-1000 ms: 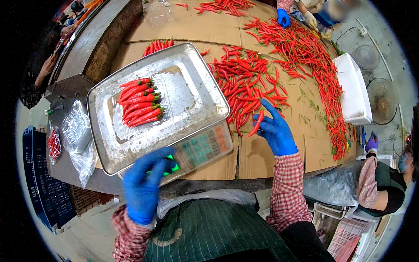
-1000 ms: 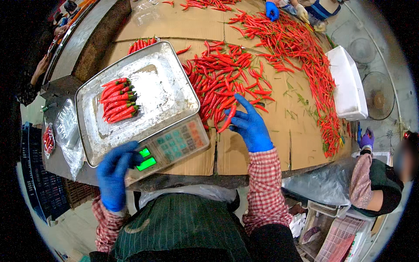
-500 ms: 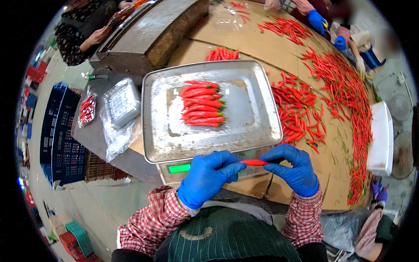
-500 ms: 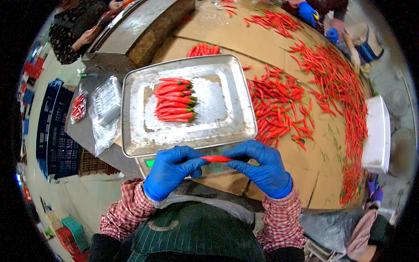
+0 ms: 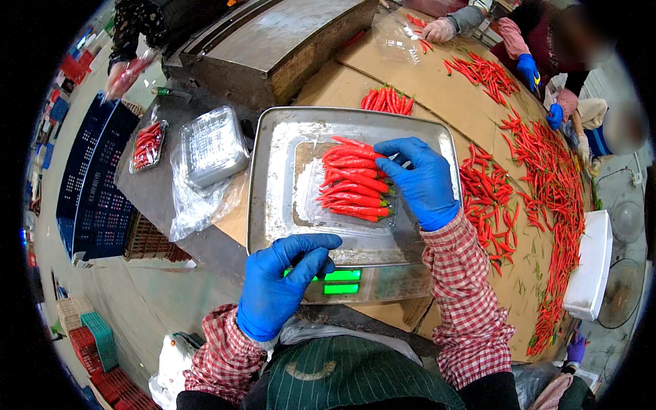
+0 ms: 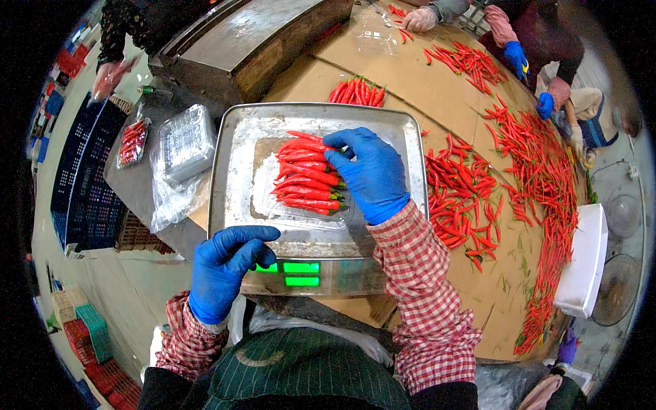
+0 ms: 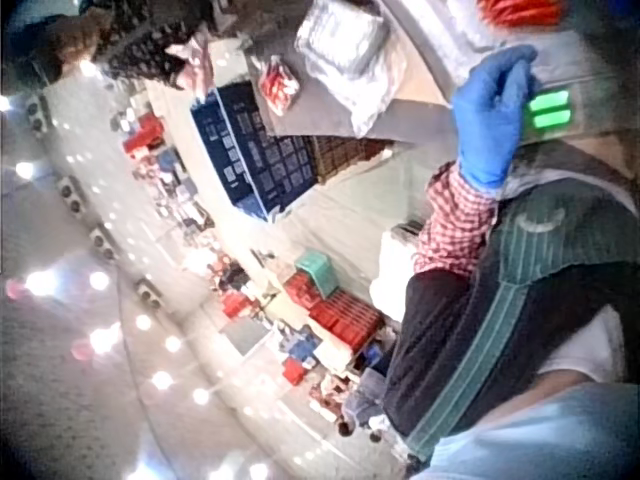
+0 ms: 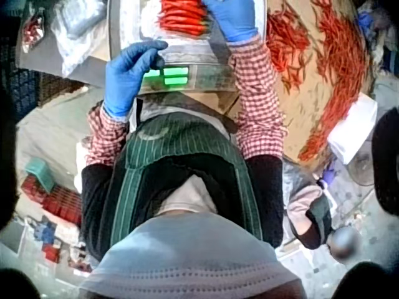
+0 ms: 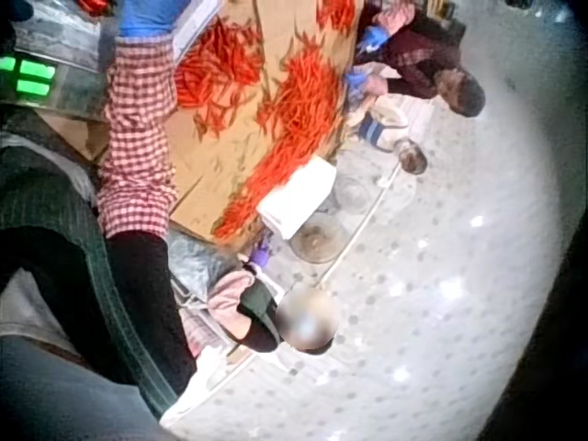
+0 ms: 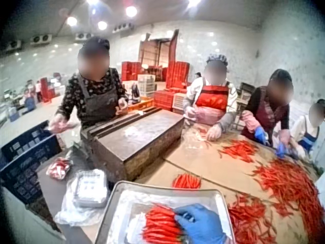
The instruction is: The person selects red chili peppers from a large pile on a table, places them on a digital scale, and arranges them into clear plastic trays. The person then wraps the trays in plastic film and places them into a blue crate. The process is repeated multiple times in a commercial packing environment.
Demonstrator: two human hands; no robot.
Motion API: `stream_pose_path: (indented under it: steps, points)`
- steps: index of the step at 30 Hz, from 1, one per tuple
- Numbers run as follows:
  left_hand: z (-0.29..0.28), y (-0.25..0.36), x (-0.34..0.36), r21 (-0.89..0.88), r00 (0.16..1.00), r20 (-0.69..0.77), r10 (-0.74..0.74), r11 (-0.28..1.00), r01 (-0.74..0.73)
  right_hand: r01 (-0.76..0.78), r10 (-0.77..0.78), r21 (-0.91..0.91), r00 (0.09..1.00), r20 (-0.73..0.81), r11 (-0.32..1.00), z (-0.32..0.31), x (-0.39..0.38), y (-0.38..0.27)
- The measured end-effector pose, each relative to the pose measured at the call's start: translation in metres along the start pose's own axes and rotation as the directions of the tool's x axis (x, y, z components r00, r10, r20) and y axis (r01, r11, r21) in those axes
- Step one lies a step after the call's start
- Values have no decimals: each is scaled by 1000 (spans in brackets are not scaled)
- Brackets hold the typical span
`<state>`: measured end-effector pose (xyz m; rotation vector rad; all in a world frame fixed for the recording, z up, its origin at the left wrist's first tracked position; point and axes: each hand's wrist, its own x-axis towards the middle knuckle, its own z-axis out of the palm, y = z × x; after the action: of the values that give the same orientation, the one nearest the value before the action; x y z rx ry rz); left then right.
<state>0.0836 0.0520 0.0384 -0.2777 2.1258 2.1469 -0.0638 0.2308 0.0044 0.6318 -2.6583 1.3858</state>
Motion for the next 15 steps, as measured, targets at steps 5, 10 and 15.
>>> stream_pose_path:
  steps: [5, 10, 15]
  points:
    - [-12, 0, 0, -23, 997, -69, 20, 1000, -21, -35, 35, 9, 999, -21, 999, -11, -7, -5]
    - [-36, 5, 6, 85, 980, -175, 98, 993, -84, -175, 182, 110, 982, -50, 978, -38, -25, 1]
    - [-54, 9, 21, 158, 947, -179, 265, 958, -238, -257, 271, 207, 962, -43, 944, -56, -41, 26]
